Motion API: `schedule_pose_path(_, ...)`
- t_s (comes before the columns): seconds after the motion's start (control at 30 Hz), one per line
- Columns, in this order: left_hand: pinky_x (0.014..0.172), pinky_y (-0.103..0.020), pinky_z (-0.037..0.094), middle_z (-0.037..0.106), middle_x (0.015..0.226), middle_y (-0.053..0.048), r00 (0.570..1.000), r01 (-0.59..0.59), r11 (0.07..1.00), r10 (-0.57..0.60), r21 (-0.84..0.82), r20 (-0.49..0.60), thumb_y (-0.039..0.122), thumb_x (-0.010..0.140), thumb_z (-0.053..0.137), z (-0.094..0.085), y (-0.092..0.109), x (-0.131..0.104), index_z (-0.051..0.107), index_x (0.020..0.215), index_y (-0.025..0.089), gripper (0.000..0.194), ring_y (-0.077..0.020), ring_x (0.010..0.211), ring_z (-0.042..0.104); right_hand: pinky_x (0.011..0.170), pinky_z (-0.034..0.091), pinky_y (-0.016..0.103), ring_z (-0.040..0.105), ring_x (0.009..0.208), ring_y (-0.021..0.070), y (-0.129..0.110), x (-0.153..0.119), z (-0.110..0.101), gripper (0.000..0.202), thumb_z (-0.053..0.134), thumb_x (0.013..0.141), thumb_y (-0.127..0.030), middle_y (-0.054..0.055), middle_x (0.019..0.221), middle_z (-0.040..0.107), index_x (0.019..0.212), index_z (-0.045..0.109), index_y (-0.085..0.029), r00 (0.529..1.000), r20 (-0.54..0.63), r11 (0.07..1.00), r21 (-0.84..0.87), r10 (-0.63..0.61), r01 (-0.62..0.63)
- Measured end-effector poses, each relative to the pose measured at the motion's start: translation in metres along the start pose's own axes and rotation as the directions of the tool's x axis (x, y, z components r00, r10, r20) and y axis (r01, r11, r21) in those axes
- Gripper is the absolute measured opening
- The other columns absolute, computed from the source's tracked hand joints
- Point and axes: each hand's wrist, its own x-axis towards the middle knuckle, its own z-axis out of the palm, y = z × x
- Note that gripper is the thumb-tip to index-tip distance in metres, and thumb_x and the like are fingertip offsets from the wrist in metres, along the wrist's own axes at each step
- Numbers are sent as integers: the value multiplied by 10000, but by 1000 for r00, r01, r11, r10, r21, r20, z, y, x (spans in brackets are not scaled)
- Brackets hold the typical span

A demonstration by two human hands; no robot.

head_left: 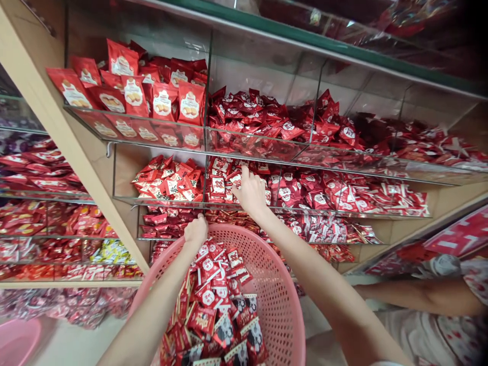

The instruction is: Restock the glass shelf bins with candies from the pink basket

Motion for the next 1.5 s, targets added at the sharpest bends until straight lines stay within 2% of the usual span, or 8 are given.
schedule_pose_path(0.27,747,-412,490,663,956,-189,1000,5,1000,-5,22,-10,182,894,214,3,1,0,496,1149,110,386,-292,940,638,789,419,372,547,901,237,18,-69,-29,539,479,838,-321,112,963,624,1325,353,-127,998,-13,957,280,-69,70)
schedule_pose_path(0.4,757,-429,488,668,948,-177,1000,3,1000,-3,9,-31,234,911,204,5,1,-1,505,1126,108,391,-303,931,640,708,426,319,583,833,221,24,-123,-1,509,476,838,-320,84,906,643,1302,355,-148,957,287,950,308,-47,-46)
schedule_pose_path(0.5,754,-435,487,672,932,-172,1000,2,1000,-2,-10,-23,279,920,198,4,0,-2,510,1108,104,404,-314,921,641,667,405,303,614,832,241,26,-149,32,455,502,827,-296,102,898,659,1245,391,-154,857,513,980,146,43,-136)
schedule_pose_path(0.63,763,-432,484,670,942,-179,1000,5,1000,-5,-16,-8,289,918,202,2,1,-2,506,1118,103,408,-317,931,637,689,407,310,623,888,264,24,-161,67,325,516,819,-263,132,923,666,1117,453,-151,766,637,994,-8,91,-112)
schedule_pose_path(1.07,751,-406,481,671,940,-181,1000,1,1000,-1,6,-13,257,914,211,2,0,-1,505,1135,114,394,-293,928,644,708,461,318,638,928,269,11,-158,91,317,489,859,-217,162,1013,652,1163,465,-130,782,621,999,-31,48,-36)
schedule_pose_path(1.2,734,-402,485,674,931,-175,1000,0,1000,0,8,-17,251,915,205,4,-1,0,513,1123,115,396,-298,920,645,646,452,315,656,850,269,10,-136,62,269,427,902,-283,146,963,666,1095,525,-121,839,544,1000,-8,6,-2)
schedule_pose_path(1.37,747,-405,487,672,930,-174,1000,3,1000,-3,-22,-9,210,908,192,3,-2,0,502,1124,119,389,-291,928,646,630,411,261,631,756,175,18,-83,4,228,363,932,-291,53,909,661,976,566,-198,965,234,987,128,-121,92)
schedule_pose_path(1.5,754,-423,484,673,924,-172,1000,-2,1000,1,-22,-6,207,902,207,0,-1,-1,501,1107,112,371,-303,931,643,647,405,272,619,775,186,45,-46,-21,230,436,895,-295,58,920,656,1067,542,-185,998,63,994,107,2,-9)
